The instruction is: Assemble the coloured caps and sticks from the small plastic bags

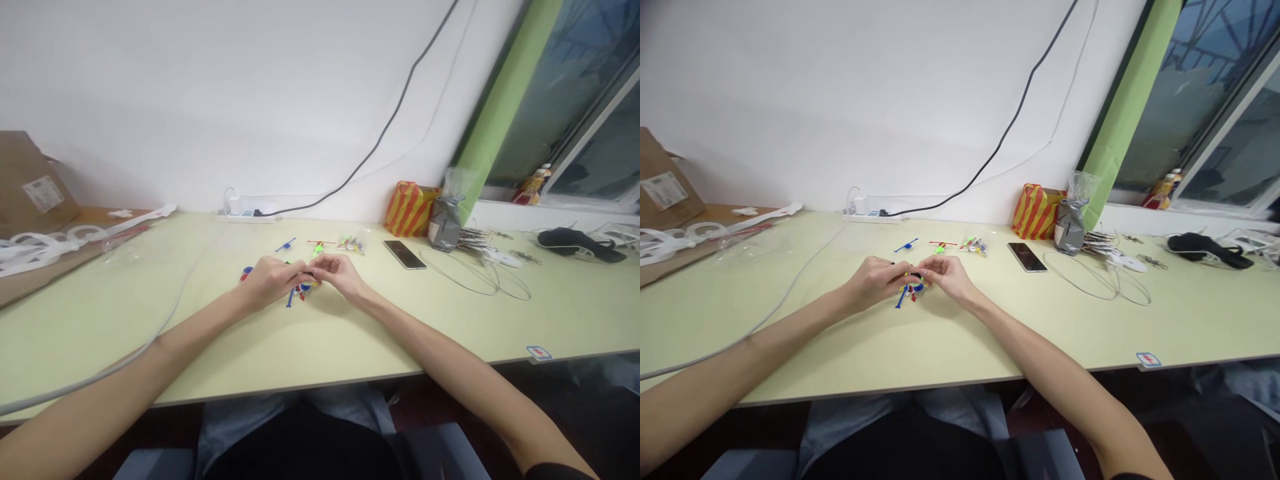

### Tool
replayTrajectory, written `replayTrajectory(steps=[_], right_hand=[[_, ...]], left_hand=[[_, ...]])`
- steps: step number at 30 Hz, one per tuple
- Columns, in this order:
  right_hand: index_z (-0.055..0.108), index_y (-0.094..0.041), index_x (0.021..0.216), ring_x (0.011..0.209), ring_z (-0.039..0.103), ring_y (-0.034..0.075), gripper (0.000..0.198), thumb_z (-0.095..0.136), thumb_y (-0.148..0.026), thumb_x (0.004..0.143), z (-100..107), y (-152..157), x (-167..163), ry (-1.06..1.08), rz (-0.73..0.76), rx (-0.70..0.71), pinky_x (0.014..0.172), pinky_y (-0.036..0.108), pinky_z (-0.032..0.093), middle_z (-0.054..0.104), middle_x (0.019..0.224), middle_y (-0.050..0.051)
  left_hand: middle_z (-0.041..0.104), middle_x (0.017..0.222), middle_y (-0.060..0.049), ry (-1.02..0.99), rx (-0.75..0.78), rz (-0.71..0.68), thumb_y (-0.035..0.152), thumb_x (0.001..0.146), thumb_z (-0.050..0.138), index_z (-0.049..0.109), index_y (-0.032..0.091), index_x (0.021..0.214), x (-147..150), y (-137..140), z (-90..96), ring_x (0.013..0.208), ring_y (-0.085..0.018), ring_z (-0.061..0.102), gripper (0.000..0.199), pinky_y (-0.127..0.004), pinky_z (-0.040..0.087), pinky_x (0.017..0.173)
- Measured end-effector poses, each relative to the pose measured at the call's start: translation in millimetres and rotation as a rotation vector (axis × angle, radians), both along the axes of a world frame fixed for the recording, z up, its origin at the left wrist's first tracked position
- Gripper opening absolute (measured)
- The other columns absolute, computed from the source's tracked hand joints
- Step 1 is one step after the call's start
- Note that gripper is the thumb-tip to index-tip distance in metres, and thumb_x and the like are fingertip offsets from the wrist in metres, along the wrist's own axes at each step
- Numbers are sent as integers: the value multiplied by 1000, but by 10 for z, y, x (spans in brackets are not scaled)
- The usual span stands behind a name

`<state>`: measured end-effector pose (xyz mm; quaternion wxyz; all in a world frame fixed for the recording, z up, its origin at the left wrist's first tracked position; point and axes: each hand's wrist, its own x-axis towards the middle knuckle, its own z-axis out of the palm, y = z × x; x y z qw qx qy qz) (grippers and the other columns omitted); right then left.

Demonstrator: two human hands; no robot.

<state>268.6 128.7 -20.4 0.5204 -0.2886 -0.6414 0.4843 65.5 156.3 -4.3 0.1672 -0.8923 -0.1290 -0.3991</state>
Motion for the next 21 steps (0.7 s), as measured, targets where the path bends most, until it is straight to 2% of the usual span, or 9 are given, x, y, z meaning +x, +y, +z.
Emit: replayTrajectory(steps=[4, 9, 16, 19, 21], right_hand=[[70, -15, 83, 61, 57, 13, 49, 87, -56, 64, -2, -13, -17, 15, 3, -11, 60, 26, 47, 67, 70, 3], [70, -16, 84, 61, 57, 13, 48, 84, -58, 66, 32, -24, -1, 22, -121, 31, 59, 26, 48, 65, 67, 1], [71, -15, 85, 61, 55, 12, 46, 84, -56, 68, 26, -24, 39, 8, -6, -2, 62, 26, 47, 66, 71, 2], [73, -15, 88, 61, 56, 11, 42, 86, -51, 69, 26, -17, 65, 22, 10, -3, 63, 26, 48, 68, 73, 2], [75, -15, 90, 62, 58, 12, 41, 86, -48, 69, 23, -12, 83, 22, 9, 1, 63, 27, 49, 70, 76, 3]], left_hand=[[56, 49, 8, -28, 18, 31, 34, 101, 55, 65, 21, 91, 3, -2, 32, 39, -7, 47, 19, -20, 28, 46], [63, 56, 6, 32, -32, 11, 29, 101, 54, 66, 21, 99, -4, -10, 40, 46, -7, 55, 15, -20, 32, 49], [66, 59, 6, 36, -31, 23, 36, 102, 53, 65, 21, 100, 10, -36, 16, 46, -7, 56, 19, -20, 32, 49], [65, 56, 5, 12, 9, 116, 44, 101, 52, 64, 20, 110, 4, -25, 22, 45, -9, 56, 28, -22, 31, 48], [64, 55, 4, 27, 61, 179, 47, 101, 51, 66, 20, 108, -3, -15, 28, 43, -11, 55, 32, -23, 28, 47]])
